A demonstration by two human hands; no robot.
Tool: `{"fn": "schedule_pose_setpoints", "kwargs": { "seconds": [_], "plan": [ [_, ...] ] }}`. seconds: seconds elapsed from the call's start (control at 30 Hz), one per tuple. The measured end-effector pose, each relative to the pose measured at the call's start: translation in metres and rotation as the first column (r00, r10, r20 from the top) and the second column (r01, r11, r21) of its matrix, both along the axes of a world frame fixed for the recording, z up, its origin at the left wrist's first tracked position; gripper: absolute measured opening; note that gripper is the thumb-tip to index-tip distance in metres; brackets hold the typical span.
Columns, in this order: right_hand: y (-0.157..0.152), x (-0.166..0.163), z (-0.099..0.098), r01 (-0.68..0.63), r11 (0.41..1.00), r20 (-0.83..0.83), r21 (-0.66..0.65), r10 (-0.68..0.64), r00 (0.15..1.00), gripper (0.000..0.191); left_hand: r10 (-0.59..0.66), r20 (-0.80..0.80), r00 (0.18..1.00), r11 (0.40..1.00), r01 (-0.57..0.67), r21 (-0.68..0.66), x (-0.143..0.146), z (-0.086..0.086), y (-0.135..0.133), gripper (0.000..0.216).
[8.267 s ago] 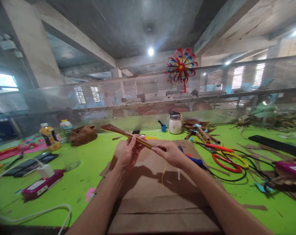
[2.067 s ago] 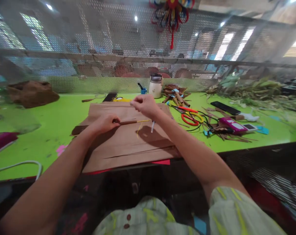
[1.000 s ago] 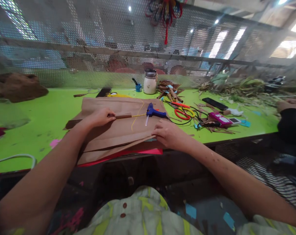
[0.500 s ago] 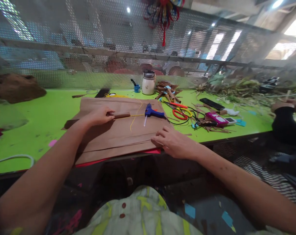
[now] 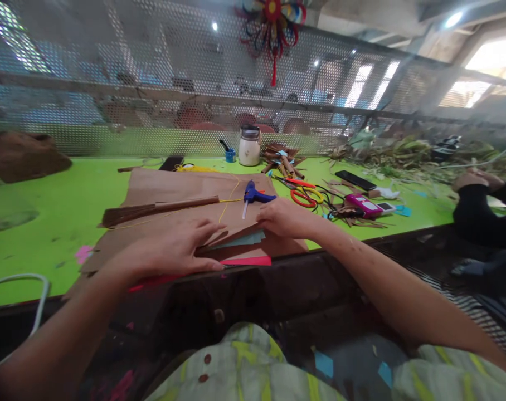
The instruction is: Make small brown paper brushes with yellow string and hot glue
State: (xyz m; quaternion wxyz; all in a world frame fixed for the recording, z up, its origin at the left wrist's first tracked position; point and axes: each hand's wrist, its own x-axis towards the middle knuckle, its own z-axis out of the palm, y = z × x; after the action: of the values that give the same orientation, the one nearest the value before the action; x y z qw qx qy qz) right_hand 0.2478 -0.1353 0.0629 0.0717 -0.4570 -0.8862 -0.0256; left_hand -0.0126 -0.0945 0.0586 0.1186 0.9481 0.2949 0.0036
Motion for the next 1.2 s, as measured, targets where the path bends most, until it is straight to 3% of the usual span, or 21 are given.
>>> {"fn": "schedule_pose_setpoints", "kwargs": {
  "seconds": [0.17,0.33,0.53,0.67,0.87,1.2],
  "plan": [
    [-0.003,0.002,0.004,0.051,0.995,-0.058,0.086,-0.046,0.997,0.019,0.073,0.091,0.993,0.988,-0.084,0.126,-0.005,-0.027,-0.004,0.033],
    [-0.037,0.003,-0.009,0.129,0.947,-0.278,0.294,-0.045,0.960,0.018,0.061,0.082,0.995,0.993,-0.069,0.099,-0.006,-0.020,0.003,0.028],
    [-0.075,0.010,-0.043,0.205,0.945,-0.288,0.254,-0.128,0.949,0.025,0.169,-0.064,0.983,0.984,-0.165,0.070,-0.003,0.005,0.009,0.025],
    [-0.083,0.025,-0.060,0.241,0.951,-0.284,0.192,-0.182,0.942,0.025,0.210,-0.052,0.976,0.978,-0.208,0.030,-0.003,0.008,0.016,0.035],
    [-0.092,0.037,-0.072,0.229,0.966,-0.187,0.116,-0.205,0.961,0.023,0.136,-0.033,0.990,0.989,-0.138,-0.058,-0.010,0.006,0.027,0.043],
    [-0.086,0.037,-0.079,0.225,0.961,-0.167,0.162,-0.198,0.966,0.026,0.214,-0.047,0.976,0.970,-0.218,-0.105,-0.012,0.016,0.028,0.046]
  ]
}}
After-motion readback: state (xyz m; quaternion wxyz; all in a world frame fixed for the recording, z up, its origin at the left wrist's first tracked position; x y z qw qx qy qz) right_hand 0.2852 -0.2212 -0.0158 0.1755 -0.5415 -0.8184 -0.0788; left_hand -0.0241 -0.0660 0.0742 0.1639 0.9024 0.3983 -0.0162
